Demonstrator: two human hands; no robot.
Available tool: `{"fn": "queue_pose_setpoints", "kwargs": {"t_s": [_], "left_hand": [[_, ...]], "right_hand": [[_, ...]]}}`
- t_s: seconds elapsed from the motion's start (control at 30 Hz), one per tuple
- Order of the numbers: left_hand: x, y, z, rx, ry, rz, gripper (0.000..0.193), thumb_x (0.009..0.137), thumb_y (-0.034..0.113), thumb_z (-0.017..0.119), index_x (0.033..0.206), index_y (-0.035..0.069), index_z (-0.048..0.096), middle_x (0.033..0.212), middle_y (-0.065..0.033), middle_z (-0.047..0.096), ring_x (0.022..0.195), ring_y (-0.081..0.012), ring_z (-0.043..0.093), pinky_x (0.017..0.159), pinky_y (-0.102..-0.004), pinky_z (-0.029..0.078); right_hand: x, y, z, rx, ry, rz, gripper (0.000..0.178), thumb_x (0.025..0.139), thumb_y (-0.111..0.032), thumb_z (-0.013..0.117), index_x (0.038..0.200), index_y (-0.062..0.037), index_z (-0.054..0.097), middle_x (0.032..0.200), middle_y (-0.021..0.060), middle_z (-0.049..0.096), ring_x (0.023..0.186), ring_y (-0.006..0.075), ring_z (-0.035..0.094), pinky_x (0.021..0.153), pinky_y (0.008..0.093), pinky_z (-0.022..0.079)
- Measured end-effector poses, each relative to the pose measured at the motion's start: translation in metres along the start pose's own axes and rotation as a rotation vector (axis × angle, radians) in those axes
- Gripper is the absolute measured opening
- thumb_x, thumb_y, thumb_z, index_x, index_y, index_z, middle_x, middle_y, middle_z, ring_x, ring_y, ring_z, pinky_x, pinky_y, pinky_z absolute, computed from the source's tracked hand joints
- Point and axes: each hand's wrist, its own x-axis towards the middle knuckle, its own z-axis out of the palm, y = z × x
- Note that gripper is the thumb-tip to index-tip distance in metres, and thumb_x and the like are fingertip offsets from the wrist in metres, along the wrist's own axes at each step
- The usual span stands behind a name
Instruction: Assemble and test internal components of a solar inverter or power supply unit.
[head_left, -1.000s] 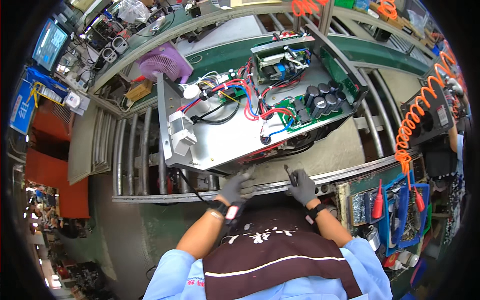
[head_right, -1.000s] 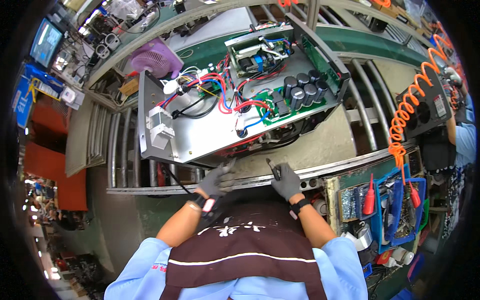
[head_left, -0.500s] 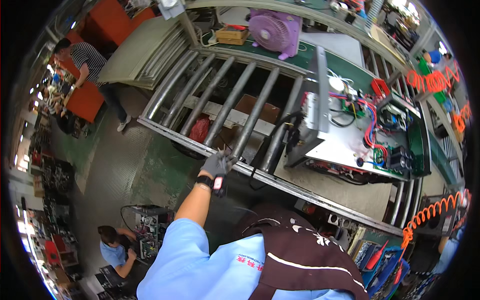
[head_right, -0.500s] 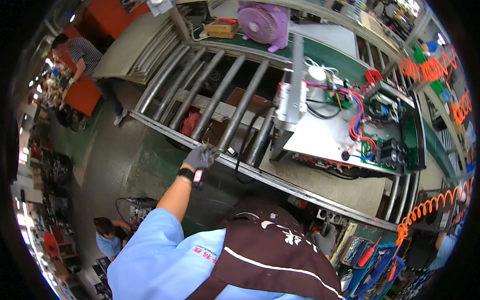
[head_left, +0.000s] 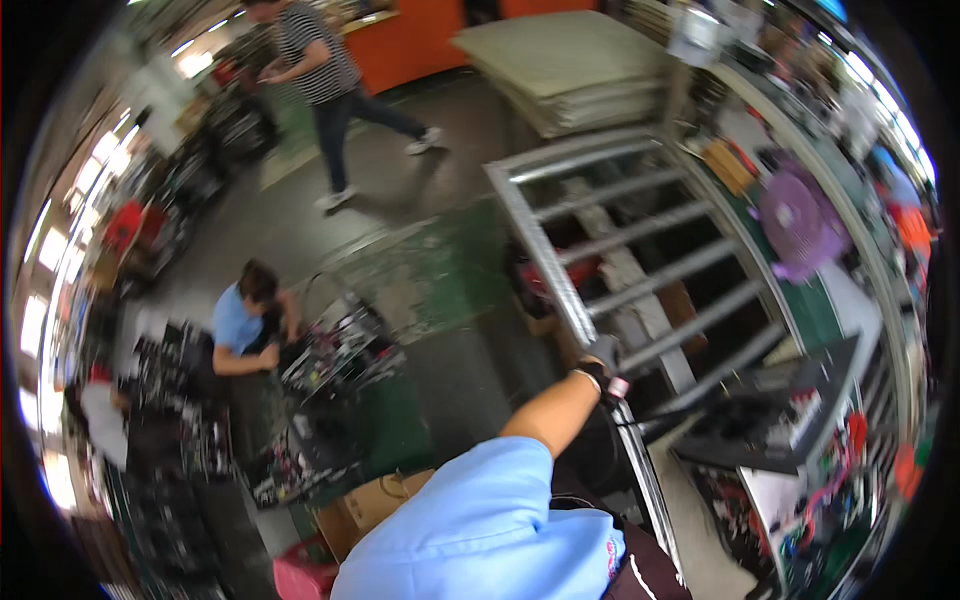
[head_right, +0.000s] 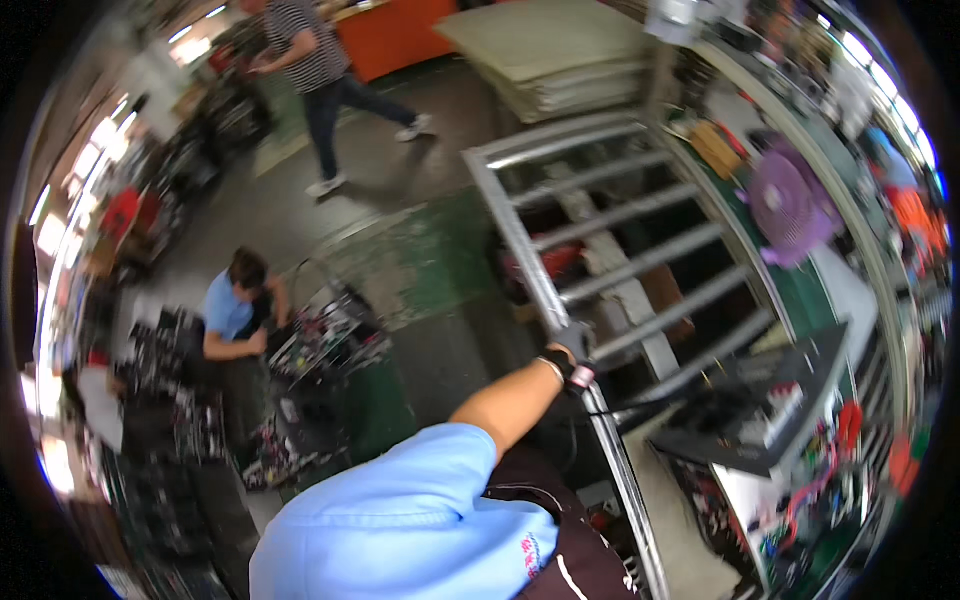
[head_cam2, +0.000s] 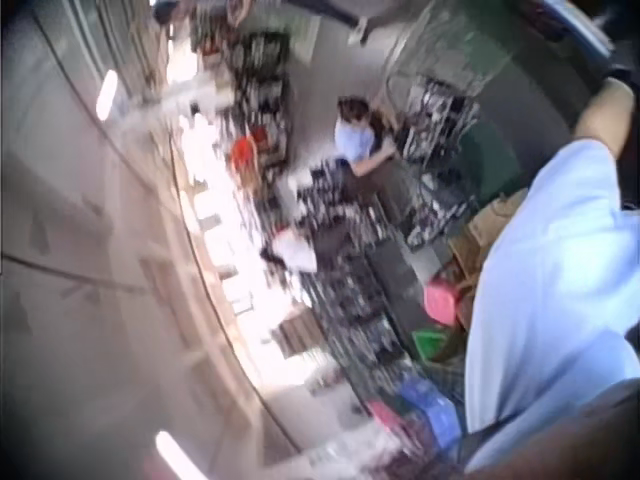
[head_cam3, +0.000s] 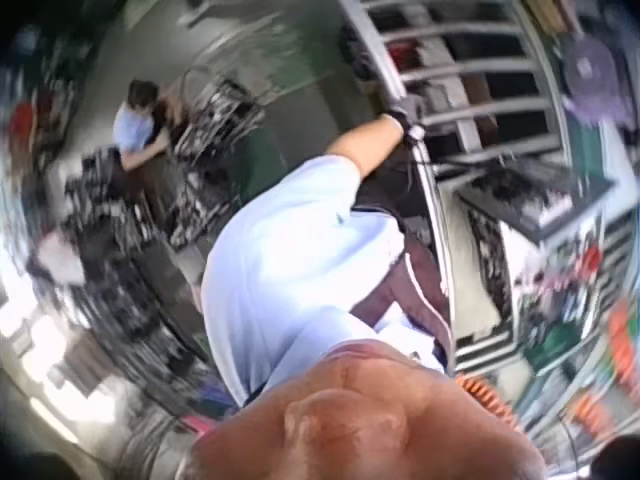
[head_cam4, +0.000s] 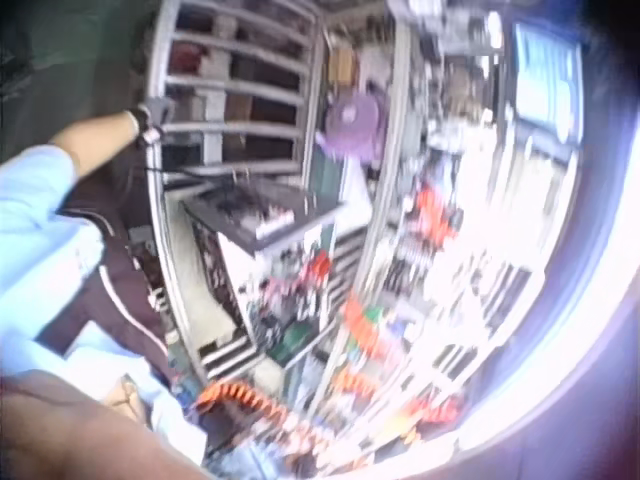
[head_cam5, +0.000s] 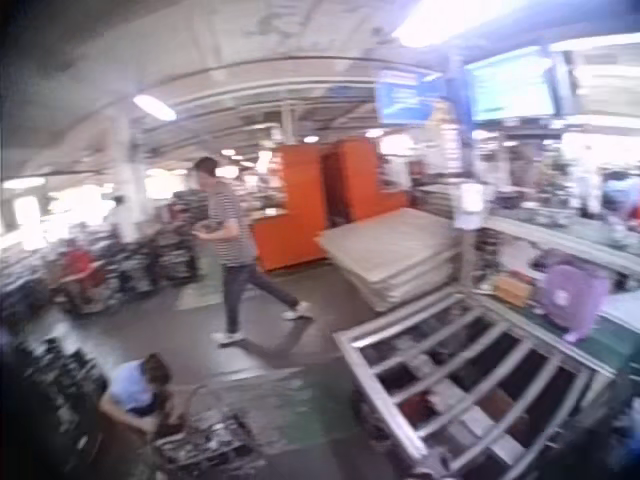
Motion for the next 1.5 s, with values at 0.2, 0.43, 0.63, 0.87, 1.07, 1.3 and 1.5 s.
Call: {"fn": "queue_pose_setpoints", "kwargs": {"t_s": [0.2, 0.43, 0.63, 0.87, 1.07, 1.3, 1.5], "left_hand": [[0.008, 0.106, -0.043, -1.671, -0.050, -0.708, 0.017, 0.084, 0.025, 0.054, 0.086, 0.012, 0.065, 0.059, -0.0013, 0.048, 0.043, -0.0152, 0.042, 0.039, -0.0315, 0.037], [0.003, 0.275, -0.088, -1.071, -0.076, 0.068, 0.021, 0.091, 0.025, 0.057, 0.102, 0.007, 0.057, 0.072, -0.0025, 0.055, 0.060, -0.0107, 0.052, 0.053, -0.0238, 0.042], [-0.025, 0.347, -0.072, -0.586, 0.069, 0.578, 0.037, 0.088, 0.039, 0.058, 0.104, 0.006, 0.058, 0.102, -0.0132, 0.057, 0.100, -0.0295, 0.054, 0.087, -0.0382, 0.043], [-0.041, 0.377, -0.049, -0.410, -0.002, 0.715, 0.047, 0.067, 0.008, 0.069, 0.111, 0.005, 0.051, 0.105, -0.0114, 0.051, 0.099, -0.0274, 0.052, 0.088, -0.0364, 0.042], [-0.057, 0.399, -0.060, -0.497, 0.072, 0.837, 0.041, 0.080, 0.027, 0.059, 0.108, -0.002, 0.053, 0.107, -0.0139, 0.050, 0.102, -0.0241, 0.050, 0.087, -0.0364, 0.042], [-0.068, 0.395, -0.042, -0.339, 0.052, 0.993, 0.022, 0.086, 0.007, 0.057, 0.107, 0.001, 0.058, 0.108, -0.0110, 0.053, 0.103, -0.0226, 0.051, 0.088, -0.0330, 0.042], [-0.073, 0.392, -0.025, -0.461, 0.049, 0.903, 0.017, 0.090, 0.006, 0.054, 0.106, 0.000, 0.057, 0.103, -0.0081, 0.057, 0.097, -0.0182, 0.054, 0.087, -0.0305, 0.043]], "right_hand": [[0.077, -0.072, 0.009, -0.175, -0.012, -0.227, 0.046, 0.068, -0.009, 0.064, 0.112, -0.0009, 0.054, 0.098, 0.0147, 0.058, 0.087, 0.0239, 0.056, 0.078, 0.0336, 0.047], [0.091, -0.079, -0.015, -0.152, 0.248, -0.277, 0.041, 0.071, -0.009, 0.064, 0.110, -0.0005, 0.057, 0.097, 0.0159, 0.060, 0.087, 0.0259, 0.058, 0.078, 0.0348, 0.047], [0.053, -0.059, -0.042, -0.103, 0.504, -0.195, 0.037, 0.073, -0.009, 0.063, 0.109, -0.0001, 0.058, 0.097, 0.0169, 0.061, 0.088, 0.0277, 0.059, 0.079, 0.0359, 0.048], [-0.063, 0.017, -0.075, -0.076, 0.890, 0.168, 0.033, 0.076, -0.009, 0.062, 0.107, 0.0003, 0.060, 0.097, 0.0181, 0.063, 0.088, 0.0298, 0.061, 0.079, 0.0372, 0.048], [-0.392, 0.116, -0.041, -0.236, 1.261, 1.019, 0.029, 0.079, -0.009, 0.062, 0.106, 0.0007, 0.062, 0.097, 0.0191, 0.064, 0.089, 0.0316, 0.062, 0.079, 0.0383, 0.049], [-0.486, 0.052, 0.030, -0.218, 1.478, 1.132, 0.034, 0.080, -0.008, 0.061, 0.112, 0.0038, 0.060, 0.102, 0.0203, 0.064, 0.092, 0.0365, 0.061, 0.084, 0.0425, 0.046], [-0.364, -0.117, -0.151, 0.031, 1.080, -0.110, 0.032, 0.075, -0.001, 0.057, 0.107, 0.0013, 0.060, 0.101, 0.0151, 0.062, 0.092, 0.0302, 0.059, 0.081, 0.0362, 0.047]]}}
